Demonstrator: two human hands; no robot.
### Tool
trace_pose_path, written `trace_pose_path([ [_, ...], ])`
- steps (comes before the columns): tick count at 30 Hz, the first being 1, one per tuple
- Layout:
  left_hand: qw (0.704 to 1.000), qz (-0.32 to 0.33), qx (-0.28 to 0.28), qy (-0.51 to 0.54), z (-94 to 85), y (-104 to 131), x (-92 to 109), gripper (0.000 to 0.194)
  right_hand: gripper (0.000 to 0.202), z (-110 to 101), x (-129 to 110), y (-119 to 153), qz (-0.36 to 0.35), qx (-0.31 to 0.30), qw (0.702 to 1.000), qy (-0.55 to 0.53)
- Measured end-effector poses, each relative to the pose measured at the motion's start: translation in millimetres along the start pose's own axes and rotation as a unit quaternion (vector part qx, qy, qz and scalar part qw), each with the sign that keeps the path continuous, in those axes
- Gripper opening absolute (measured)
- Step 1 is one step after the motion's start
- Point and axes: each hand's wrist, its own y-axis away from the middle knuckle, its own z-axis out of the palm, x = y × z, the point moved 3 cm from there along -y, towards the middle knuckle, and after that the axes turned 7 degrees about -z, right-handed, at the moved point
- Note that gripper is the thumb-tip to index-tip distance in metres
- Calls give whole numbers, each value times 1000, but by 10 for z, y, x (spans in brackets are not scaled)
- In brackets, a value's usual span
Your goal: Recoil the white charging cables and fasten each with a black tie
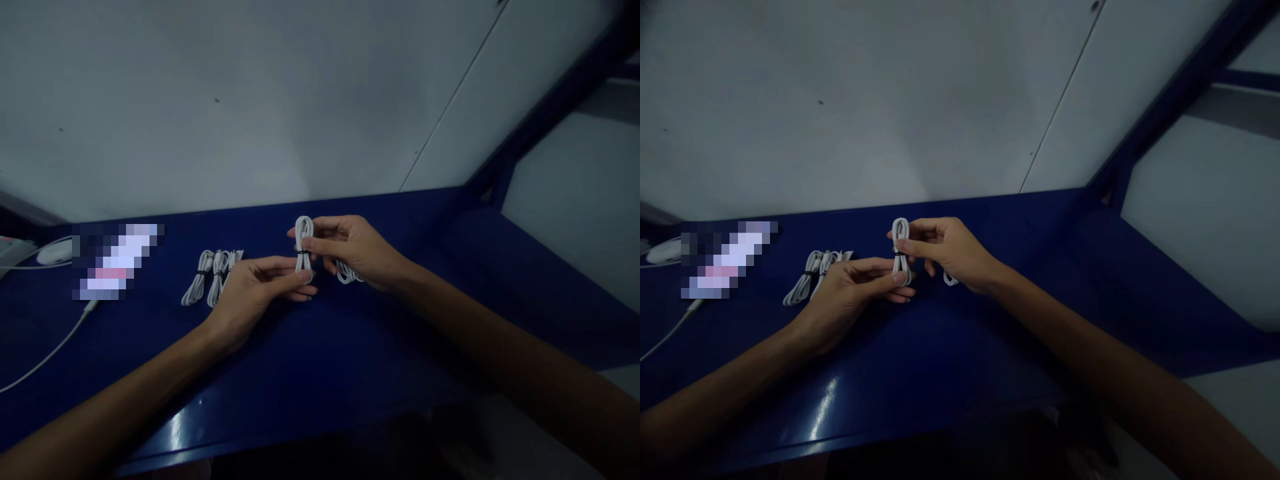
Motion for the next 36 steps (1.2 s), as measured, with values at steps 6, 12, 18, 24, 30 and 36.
trace_pose_path([
  [6,1000,8,9,-13,-12,-8,10,34,33,-4,40,-10,-2,-9,1000,-27],
  [12,996,36,63,-60,-29,9,50,32,33,38,-29,20,10,-5,999,-34],
  [18,995,42,62,-65,-13,34,62,28,32,39,-18,16,-6,19,999,-40],
  [24,998,31,35,-33,-6,7,40,29,37,-5,49,-11,-19,40,997,-66],
  [30,998,34,30,-37,-19,-11,31,25,38,-10,40,-12,-18,47,997,-57],
  [36,999,32,23,-30,-16,-19,23,26,36,-14,52,-17,-19,59,998,-32],
])
